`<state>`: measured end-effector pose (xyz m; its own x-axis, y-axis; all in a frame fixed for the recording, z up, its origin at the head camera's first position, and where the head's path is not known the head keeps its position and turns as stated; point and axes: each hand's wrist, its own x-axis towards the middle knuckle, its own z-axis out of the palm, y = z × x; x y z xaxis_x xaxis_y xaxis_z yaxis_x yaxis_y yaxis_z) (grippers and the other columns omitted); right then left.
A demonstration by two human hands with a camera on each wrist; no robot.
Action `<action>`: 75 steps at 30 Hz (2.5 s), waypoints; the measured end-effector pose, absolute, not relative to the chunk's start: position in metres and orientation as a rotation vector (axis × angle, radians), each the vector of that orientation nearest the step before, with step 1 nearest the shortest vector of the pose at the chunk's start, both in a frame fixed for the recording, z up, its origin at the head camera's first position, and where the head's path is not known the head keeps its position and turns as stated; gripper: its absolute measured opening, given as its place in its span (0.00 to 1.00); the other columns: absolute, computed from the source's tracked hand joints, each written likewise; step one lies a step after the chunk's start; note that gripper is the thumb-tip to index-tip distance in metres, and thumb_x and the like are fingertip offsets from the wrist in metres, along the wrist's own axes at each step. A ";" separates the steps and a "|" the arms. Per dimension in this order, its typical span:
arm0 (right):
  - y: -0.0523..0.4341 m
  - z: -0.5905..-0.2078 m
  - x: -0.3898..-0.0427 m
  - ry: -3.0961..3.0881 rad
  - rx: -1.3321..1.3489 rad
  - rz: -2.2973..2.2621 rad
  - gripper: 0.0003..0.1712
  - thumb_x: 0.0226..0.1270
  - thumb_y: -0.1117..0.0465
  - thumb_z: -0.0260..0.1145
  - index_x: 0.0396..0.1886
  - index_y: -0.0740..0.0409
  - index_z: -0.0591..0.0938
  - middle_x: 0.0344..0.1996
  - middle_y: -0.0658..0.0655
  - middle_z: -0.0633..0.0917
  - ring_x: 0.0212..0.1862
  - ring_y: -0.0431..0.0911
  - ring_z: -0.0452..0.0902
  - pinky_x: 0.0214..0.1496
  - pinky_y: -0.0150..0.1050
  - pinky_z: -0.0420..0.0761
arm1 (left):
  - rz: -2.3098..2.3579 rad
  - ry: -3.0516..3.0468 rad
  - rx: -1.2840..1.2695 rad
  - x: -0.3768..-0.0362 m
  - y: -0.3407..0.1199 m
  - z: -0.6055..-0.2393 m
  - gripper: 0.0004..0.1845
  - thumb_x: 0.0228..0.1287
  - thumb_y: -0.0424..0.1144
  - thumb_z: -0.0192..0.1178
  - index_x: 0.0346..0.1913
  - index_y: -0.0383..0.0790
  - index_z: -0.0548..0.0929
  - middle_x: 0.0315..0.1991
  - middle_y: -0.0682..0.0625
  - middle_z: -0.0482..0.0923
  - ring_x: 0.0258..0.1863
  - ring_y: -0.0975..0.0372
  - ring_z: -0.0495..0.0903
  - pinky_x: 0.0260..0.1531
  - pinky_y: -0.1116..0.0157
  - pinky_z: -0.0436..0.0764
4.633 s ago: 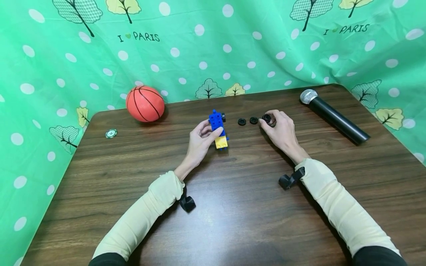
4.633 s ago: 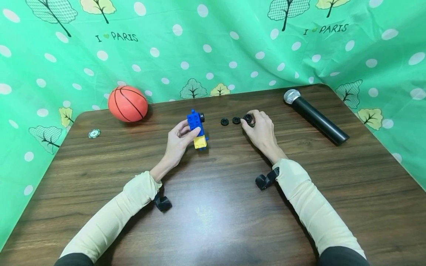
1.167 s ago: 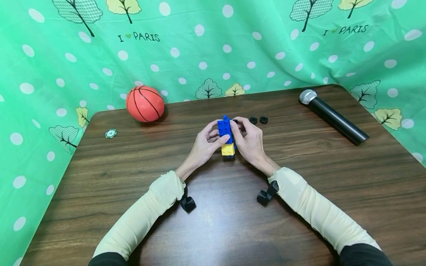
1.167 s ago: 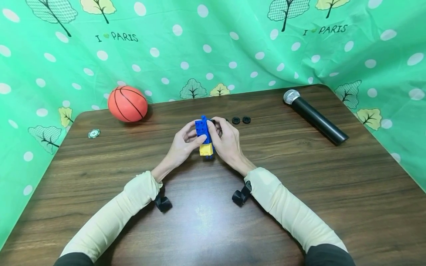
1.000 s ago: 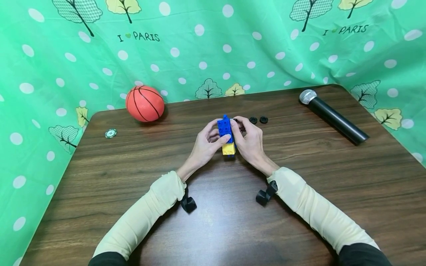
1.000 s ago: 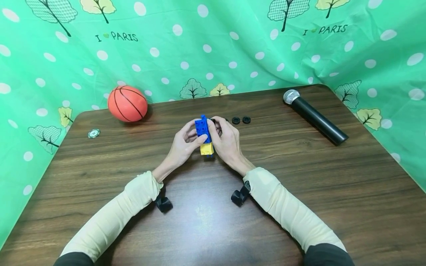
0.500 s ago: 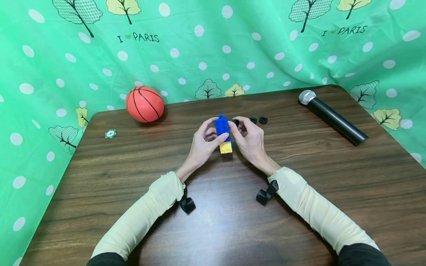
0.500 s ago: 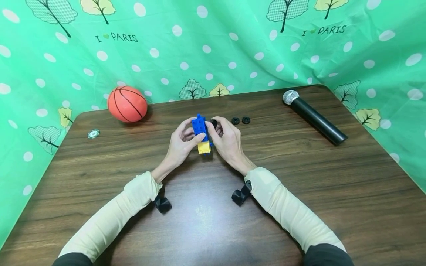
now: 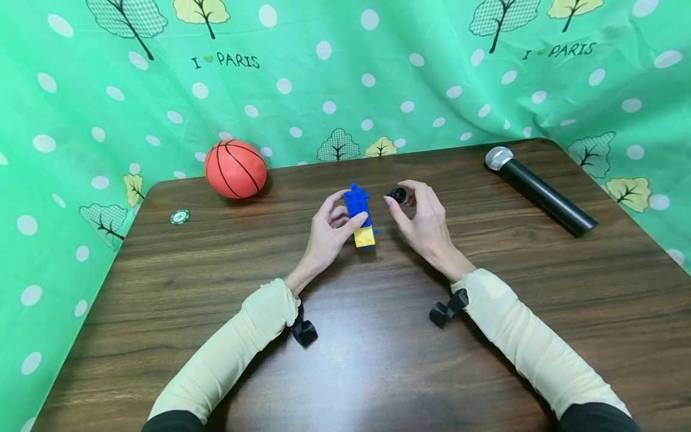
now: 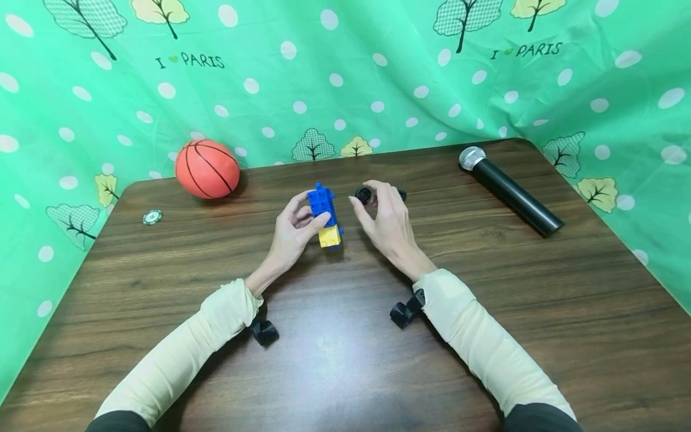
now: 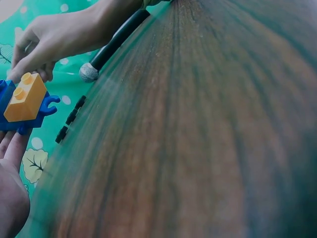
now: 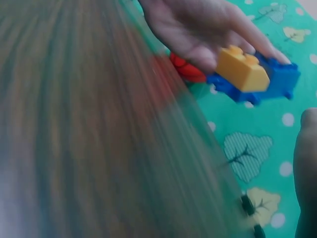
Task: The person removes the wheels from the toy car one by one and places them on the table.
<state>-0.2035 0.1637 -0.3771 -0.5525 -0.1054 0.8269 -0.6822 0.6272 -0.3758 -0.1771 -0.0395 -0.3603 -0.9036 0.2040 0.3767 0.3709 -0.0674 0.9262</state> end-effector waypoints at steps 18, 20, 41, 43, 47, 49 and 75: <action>0.223 -0.381 -0.213 -2.212 0.640 0.684 0.18 0.59 0.61 0.71 0.46 0.65 0.78 0.29 0.59 0.76 0.32 0.51 0.70 0.33 0.41 0.70 | -2.161 -2.046 -0.633 -0.180 -0.042 -0.360 0.28 0.62 0.28 0.62 0.63 0.27 0.66 0.39 0.36 0.81 0.37 0.61 0.80 0.46 0.60 0.79; 0.229 -0.382 -0.214 -2.213 0.615 0.688 0.18 0.58 0.63 0.71 0.46 0.65 0.78 0.29 0.59 0.76 0.32 0.51 0.69 0.33 0.42 0.68 | -2.164 -2.048 -0.635 -0.180 -0.041 -0.361 0.28 0.62 0.29 0.62 0.63 0.27 0.66 0.39 0.37 0.81 0.36 0.61 0.80 0.45 0.61 0.79; 0.269 -0.392 -0.232 -2.476 0.439 0.634 0.17 0.65 0.58 0.65 0.47 0.65 0.76 0.35 0.62 0.76 0.36 0.55 0.68 0.38 0.48 0.69 | -2.178 -2.076 -0.613 -0.179 -0.042 -0.363 0.29 0.62 0.29 0.61 0.65 0.28 0.65 0.38 0.38 0.81 0.36 0.60 0.80 0.45 0.61 0.79; 0.271 -0.393 -0.233 -2.512 0.416 0.639 0.17 0.66 0.58 0.64 0.48 0.65 0.76 0.35 0.62 0.76 0.37 0.55 0.68 0.38 0.49 0.68 | -2.174 -2.079 -0.613 -0.180 -0.042 -0.363 0.29 0.62 0.29 0.61 0.65 0.28 0.65 0.37 0.39 0.81 0.36 0.60 0.80 0.45 0.62 0.79; 0.273 -0.393 -0.235 -2.570 0.384 0.633 0.17 0.67 0.57 0.63 0.49 0.64 0.76 0.35 0.62 0.75 0.37 0.55 0.67 0.38 0.50 0.68 | -2.170 -2.090 -0.612 -0.180 -0.042 -0.364 0.29 0.62 0.29 0.62 0.65 0.28 0.65 0.37 0.39 0.81 0.36 0.60 0.80 0.45 0.62 0.79; 0.274 -0.393 -0.236 -2.587 0.379 0.616 0.17 0.68 0.56 0.62 0.49 0.64 0.76 0.34 0.62 0.75 0.37 0.55 0.67 0.38 0.50 0.68 | -2.179 -2.087 -0.610 -0.184 -0.043 -0.370 0.30 0.62 0.30 0.62 0.66 0.30 0.65 0.38 0.39 0.81 0.37 0.60 0.80 0.46 0.62 0.79; 0.278 -0.396 -0.245 -2.686 0.378 0.553 0.20 0.67 0.54 0.64 0.49 0.65 0.79 0.40 0.65 0.73 0.42 0.60 0.64 0.42 0.53 0.65 | -2.179 -2.094 -0.623 -0.179 -0.043 -0.363 0.29 0.62 0.28 0.61 0.65 0.29 0.65 0.37 0.41 0.81 0.37 0.58 0.80 0.44 0.61 0.79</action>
